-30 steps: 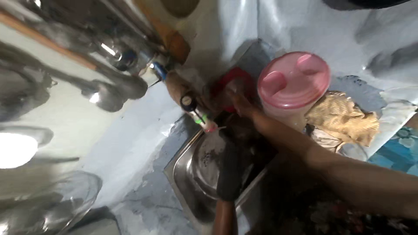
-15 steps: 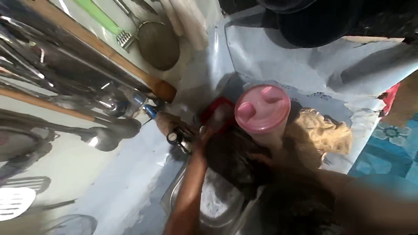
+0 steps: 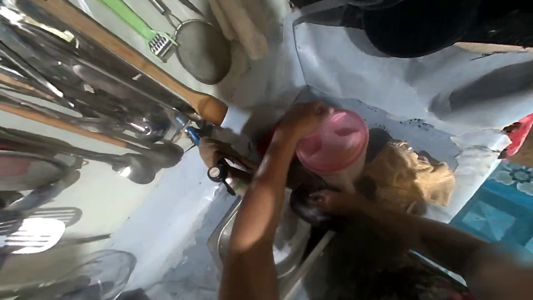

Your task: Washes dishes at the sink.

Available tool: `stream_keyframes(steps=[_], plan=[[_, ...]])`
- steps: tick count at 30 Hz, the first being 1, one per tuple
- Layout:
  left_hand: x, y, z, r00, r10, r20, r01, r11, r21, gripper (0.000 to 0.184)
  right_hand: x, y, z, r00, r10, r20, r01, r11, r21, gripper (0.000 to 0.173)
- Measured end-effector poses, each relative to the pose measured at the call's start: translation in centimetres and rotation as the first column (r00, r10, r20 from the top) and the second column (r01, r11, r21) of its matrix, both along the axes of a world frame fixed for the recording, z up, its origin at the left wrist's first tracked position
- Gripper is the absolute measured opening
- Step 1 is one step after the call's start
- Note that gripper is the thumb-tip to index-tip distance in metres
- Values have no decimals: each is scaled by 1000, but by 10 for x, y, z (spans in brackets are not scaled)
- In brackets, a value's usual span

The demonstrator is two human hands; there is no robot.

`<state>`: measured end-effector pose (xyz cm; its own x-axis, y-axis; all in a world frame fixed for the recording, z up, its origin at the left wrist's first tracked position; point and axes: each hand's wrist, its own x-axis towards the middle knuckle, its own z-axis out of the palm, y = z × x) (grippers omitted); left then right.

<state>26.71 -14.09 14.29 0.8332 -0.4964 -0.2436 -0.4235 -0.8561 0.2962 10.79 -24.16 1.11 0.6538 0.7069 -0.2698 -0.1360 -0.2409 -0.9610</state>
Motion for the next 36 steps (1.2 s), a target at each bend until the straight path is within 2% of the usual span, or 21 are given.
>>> stream_keyframes(steps=[3,5,8,11,14,17,19,20,22,24,26,29,32,34,36], plan=[[6,-7,-14,997,61,-50,-61,998,2,50,-6,-9,14,971,71,230,-39,989,-142,43],[9,-7,-17,985,138,-101,-146,986,-85,50,-12,-18,18,949,63,309,-17,989,-150,44],[7,-4,-20,932,252,-262,-322,906,-273,49,-13,-26,25,969,90,231,-43,979,-200,42],[3,3,-18,893,252,-374,-392,843,-367,48,-8,-27,20,975,74,207,-26,975,-222,44],[2,18,-12,905,216,-366,-341,884,-320,44,-3,-28,10,977,3,213,41,979,-201,43],[-4,29,-13,939,187,-288,-265,928,-261,44,0,-26,7,986,-29,167,69,968,-239,47],[-9,34,-18,940,188,-285,-275,911,-308,44,0,-20,3,985,-40,169,82,964,-252,46],[-12,36,-20,917,220,-331,-338,871,-357,44,0,-17,3,983,-48,176,93,962,-257,45],[-14,41,-27,843,287,-455,-503,720,-478,42,-1,-13,2,978,-75,196,131,948,-290,46],[-16,47,-31,752,338,-565,-652,502,-568,43,1,-9,-4,971,-115,209,179,931,-318,47],[-18,55,-35,676,398,-620,-731,262,-630,48,1,-9,-2,966,-156,208,218,923,-317,47],[-27,66,-33,666,403,-627,-689,9,-725,50,9,-11,6,965,-170,200,228,920,-318,47],[-74,74,-24,783,265,-562,-531,-185,-827,43,12,-13,13,965,-139,223,208,922,-326,46],[-115,92,-27,828,251,-502,-458,-214,-863,47,5,-15,17,948,-113,298,212,921,-326,42],[-175,118,-38,826,279,-490,-471,-136,-871,48,0,-15,13,935,-135,327,242,918,-313,40]])
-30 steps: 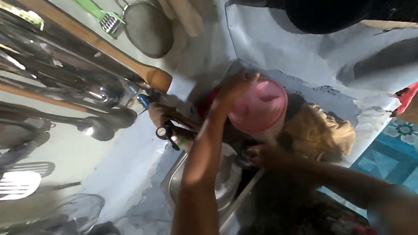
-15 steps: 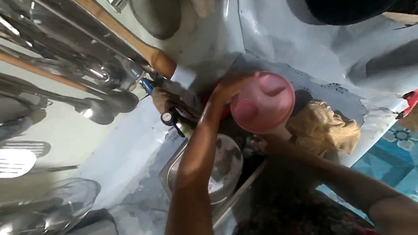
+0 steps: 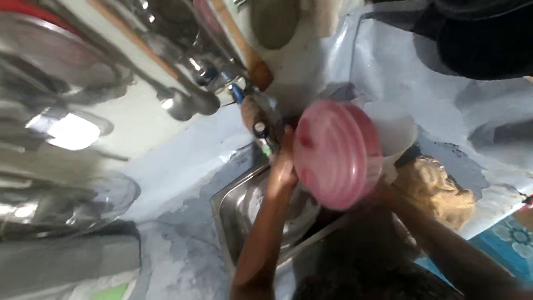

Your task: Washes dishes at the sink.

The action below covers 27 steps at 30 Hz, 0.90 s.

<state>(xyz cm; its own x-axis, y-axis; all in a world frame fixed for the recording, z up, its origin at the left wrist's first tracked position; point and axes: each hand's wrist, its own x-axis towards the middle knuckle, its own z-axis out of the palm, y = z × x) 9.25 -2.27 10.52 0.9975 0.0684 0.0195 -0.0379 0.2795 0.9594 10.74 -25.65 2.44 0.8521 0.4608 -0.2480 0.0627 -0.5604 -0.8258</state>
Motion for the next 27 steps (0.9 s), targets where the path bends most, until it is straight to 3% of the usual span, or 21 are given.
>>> stream_keyframes(steps=[2,4,6,8,11,14,16,18,21,24,27], plan=[[-54,27,-20,997,6,-78,-10,998,-57,43,-1,9,1,996,-42,-80,44,999,24,43],[-105,42,-44,954,208,-214,-234,967,-104,34,-7,21,5,992,-73,-99,80,995,67,49],[-148,57,-79,902,336,-273,-395,896,-203,38,-16,32,13,995,-59,-83,69,991,118,50],[-185,65,-111,870,389,-303,-479,814,-330,48,-26,46,27,994,26,-108,-9,988,155,52],[-218,58,-140,776,504,-379,-621,717,-318,47,-45,77,36,962,253,-103,-244,966,89,59],[-221,48,-144,764,525,-376,-641,688,-341,47,-67,125,10,931,361,46,-364,917,164,52],[-228,52,-146,788,527,-320,-616,661,-429,48,-70,151,9,936,352,3,-347,920,182,49],[-240,58,-145,796,547,-258,-594,627,-504,45,-63,170,13,922,381,71,-388,910,147,45],[-263,62,-141,733,656,-178,-641,580,-502,36,-52,188,21,845,489,216,-514,854,79,40],[-284,73,-146,684,707,-180,-673,516,-529,68,-43,200,39,817,515,260,-540,841,30,45],[-290,76,-150,640,742,-200,-704,464,-537,77,-38,207,67,837,472,277,-519,846,127,45]])
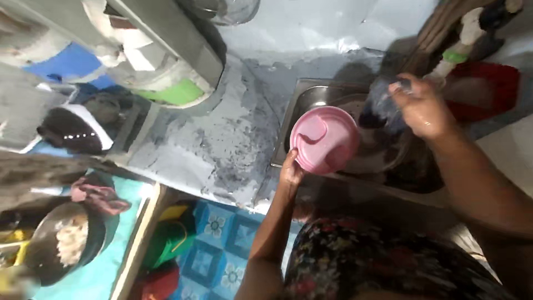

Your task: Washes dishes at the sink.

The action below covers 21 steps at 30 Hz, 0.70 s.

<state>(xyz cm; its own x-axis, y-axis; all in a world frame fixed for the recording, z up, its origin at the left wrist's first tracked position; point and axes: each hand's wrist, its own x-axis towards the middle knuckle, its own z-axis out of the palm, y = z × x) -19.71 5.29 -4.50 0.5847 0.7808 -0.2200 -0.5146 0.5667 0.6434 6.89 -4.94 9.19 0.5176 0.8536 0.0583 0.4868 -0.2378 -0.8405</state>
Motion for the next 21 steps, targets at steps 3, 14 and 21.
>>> stream_keyframes(steps=[3,14,21], plan=[[14,-3,-2,999,-36,-41,40,994,105,68,0,4,24,998,60,-9,-58,987,147,44],[120,-4,19,997,75,-35,-73,996,61,35,-7,66,-88,846,197,495,-295,947,126,36],[127,-1,9,989,71,-134,-56,993,107,44,-30,66,-83,920,88,382,-149,980,134,28]])
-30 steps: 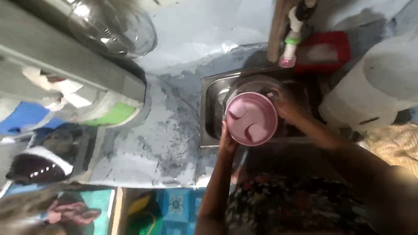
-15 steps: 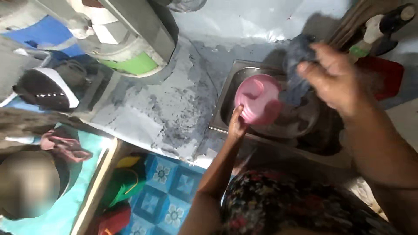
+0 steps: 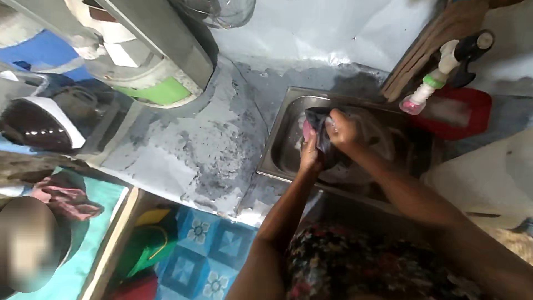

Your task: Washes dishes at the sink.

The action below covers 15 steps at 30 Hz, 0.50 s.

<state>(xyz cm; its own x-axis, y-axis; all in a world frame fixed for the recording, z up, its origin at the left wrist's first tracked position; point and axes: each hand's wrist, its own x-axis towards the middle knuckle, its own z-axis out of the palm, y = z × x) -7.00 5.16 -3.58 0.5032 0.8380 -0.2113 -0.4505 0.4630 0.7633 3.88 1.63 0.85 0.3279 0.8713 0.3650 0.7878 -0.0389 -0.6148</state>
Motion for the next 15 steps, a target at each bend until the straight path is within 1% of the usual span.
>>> stream_keyframes(steps=[1,2,3,4,5,6,7,8,9,10,11,12,14,15], plan=[[-2,-1,1,1000,2,-2,-2,1000,4,47,8,-1,5,995,74,-68,-76,997,-31,31],[-5,0,3,999,17,33,-17,1000,2,47,14,-5,6,983,134,-123,-132,991,20,35],[-7,4,5,995,44,92,-43,999,-16,44,17,-13,5,976,156,-149,-142,985,102,41],[-8,8,10,982,81,171,-73,996,-53,42,15,-24,1,976,134,-169,-99,975,197,50],[-8,13,14,962,114,248,-89,990,-109,46,11,-37,-5,973,82,-217,-29,972,235,59],[-8,17,20,944,141,300,-99,984,-151,50,4,-50,-9,945,30,-325,37,980,196,68],[-6,20,25,926,170,336,-109,975,-195,53,-5,-59,-14,879,-31,-475,85,992,92,76],[-2,22,28,912,189,363,-114,969,-218,55,-13,-63,-18,743,-102,-661,87,995,-56,81],[1,23,29,903,191,385,-113,970,-215,56,-21,-63,-21,547,-168,-820,45,984,-172,81],[3,24,29,896,185,403,-108,973,-206,57,-27,-59,-24,377,-196,-905,-3,977,-213,76],[5,24,29,895,182,408,-111,975,-193,55,-31,-57,-23,282,-194,-940,-31,977,-211,67],[5,26,28,899,189,394,-129,976,-176,51,-33,-58,-18,287,-181,-941,-45,978,-202,60],[-2,32,21,932,187,309,-167,982,-89,39,-32,-67,4,456,-165,-875,-14,981,-192,53],[-8,36,14,948,178,263,-177,984,-28,31,-30,-71,15,548,-140,-825,17,987,-157,49]])
